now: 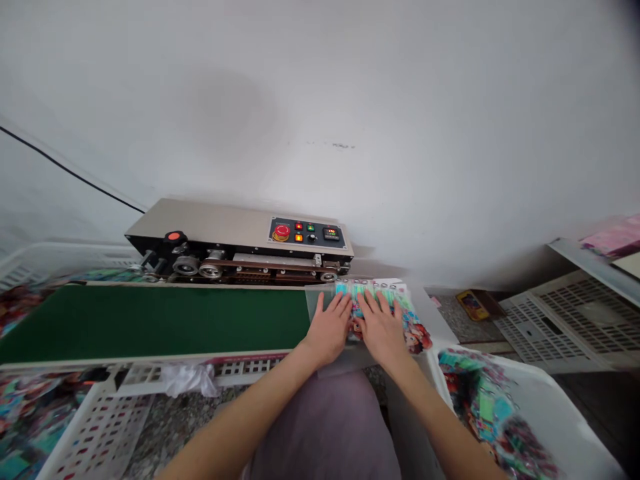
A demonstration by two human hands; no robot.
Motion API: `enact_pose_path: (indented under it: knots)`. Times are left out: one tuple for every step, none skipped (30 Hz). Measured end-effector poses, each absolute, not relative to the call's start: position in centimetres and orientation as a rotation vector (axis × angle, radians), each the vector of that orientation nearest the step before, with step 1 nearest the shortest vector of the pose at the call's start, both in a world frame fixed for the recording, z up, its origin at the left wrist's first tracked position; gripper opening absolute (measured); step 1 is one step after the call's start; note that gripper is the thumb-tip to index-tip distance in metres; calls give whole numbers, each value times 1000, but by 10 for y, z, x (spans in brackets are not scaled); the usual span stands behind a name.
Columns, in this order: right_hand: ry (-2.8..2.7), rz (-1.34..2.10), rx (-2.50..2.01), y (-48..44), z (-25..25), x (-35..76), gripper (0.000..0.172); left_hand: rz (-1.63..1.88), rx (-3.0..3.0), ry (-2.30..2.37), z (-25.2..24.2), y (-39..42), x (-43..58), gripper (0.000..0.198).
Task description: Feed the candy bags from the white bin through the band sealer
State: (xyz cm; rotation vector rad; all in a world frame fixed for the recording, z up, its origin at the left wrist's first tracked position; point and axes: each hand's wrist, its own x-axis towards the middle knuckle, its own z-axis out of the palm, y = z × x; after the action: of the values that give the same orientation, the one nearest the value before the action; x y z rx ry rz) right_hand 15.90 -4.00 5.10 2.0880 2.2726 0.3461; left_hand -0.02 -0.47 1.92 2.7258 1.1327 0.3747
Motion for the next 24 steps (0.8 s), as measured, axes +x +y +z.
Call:
enact_pose_path:
  knots:
    - [2269, 335, 2097, -40, 50, 159, 50, 382, 2724, 1132, 16, -5, 0, 53]
    - [2271, 323, 2102, -41, 49, 159, 50, 393, 2719, 1150, 12, -6, 0, 53]
    - [2280, 310, 2102, -41, 48, 159, 50, 411, 2713, 1175, 8, -7, 0, 53]
    - [2289, 295, 2101, -41, 48, 159, 50, 432, 2708, 1201, 4, -8, -1, 53]
    - [2296, 280, 2102, -41, 47, 158, 49, 450, 2699, 1232, 0, -9, -2, 54]
    - [2303, 265, 2104, -40, 47, 156, 49, 461, 2690, 1265, -2, -11, -4, 54]
    - [2311, 252, 2107, -39, 46, 154, 49, 467, 2677, 1304, -4, -12, -7, 54]
    - [2321, 241, 2110, -38, 45, 151, 48, 468, 2662, 1347, -4, -13, -10, 53]
    - [2335, 231, 2109, -36, 43, 148, 48, 463, 2645, 1390, -3, -13, -15, 53]
    - [2353, 222, 2103, -35, 42, 145, 48, 455, 2625, 1437, 0, -13, -19, 52]
    - [2373, 213, 2092, -35, 40, 142, 48, 448, 2602, 1488, 4, -12, -24, 51]
    - [2389, 205, 2082, -35, 39, 139, 48, 441, 2579, 1535, 9, -11, -28, 51]
    - [2399, 197, 2078, -35, 38, 137, 48, 430, 2563, 1564, 14, -10, -31, 50]
    - [2401, 193, 2079, -35, 38, 136, 48, 419, 2554, 1568, 19, -8, -33, 50]
    - [2400, 191, 2085, -35, 40, 135, 47, 411, 2554, 1545, 23, -7, -33, 49]
    - [2395, 193, 2095, -33, 43, 135, 46, 408, 2565, 1495, 26, -5, -32, 49]
    - [2393, 196, 2099, -31, 46, 136, 44, 412, 2581, 1431, 27, -4, -30, 48]
    - [2395, 195, 2098, -26, 51, 136, 43, 423, 2599, 1367, 26, -3, -26, 49]
    - [2399, 189, 2094, -20, 55, 137, 42, 439, 2619, 1309, 24, -4, -23, 49]
    - [2398, 180, 2094, -12, 59, 137, 42, 456, 2637, 1268, 21, -4, -19, 50]
    - [2389, 163, 2095, -4, 62, 137, 43, 466, 2654, 1243, 17, -5, -16, 52]
    - [2374, 143, 2099, 6, 64, 137, 43, 468, 2667, 1232, 13, -7, -14, 53]
    - [2356, 123, 2104, 15, 65, 136, 42, 464, 2676, 1233, 10, -8, -12, 54]
    - [2340, 107, 2109, 23, 64, 136, 42, 455, 2683, 1240, 7, -9, -11, 54]
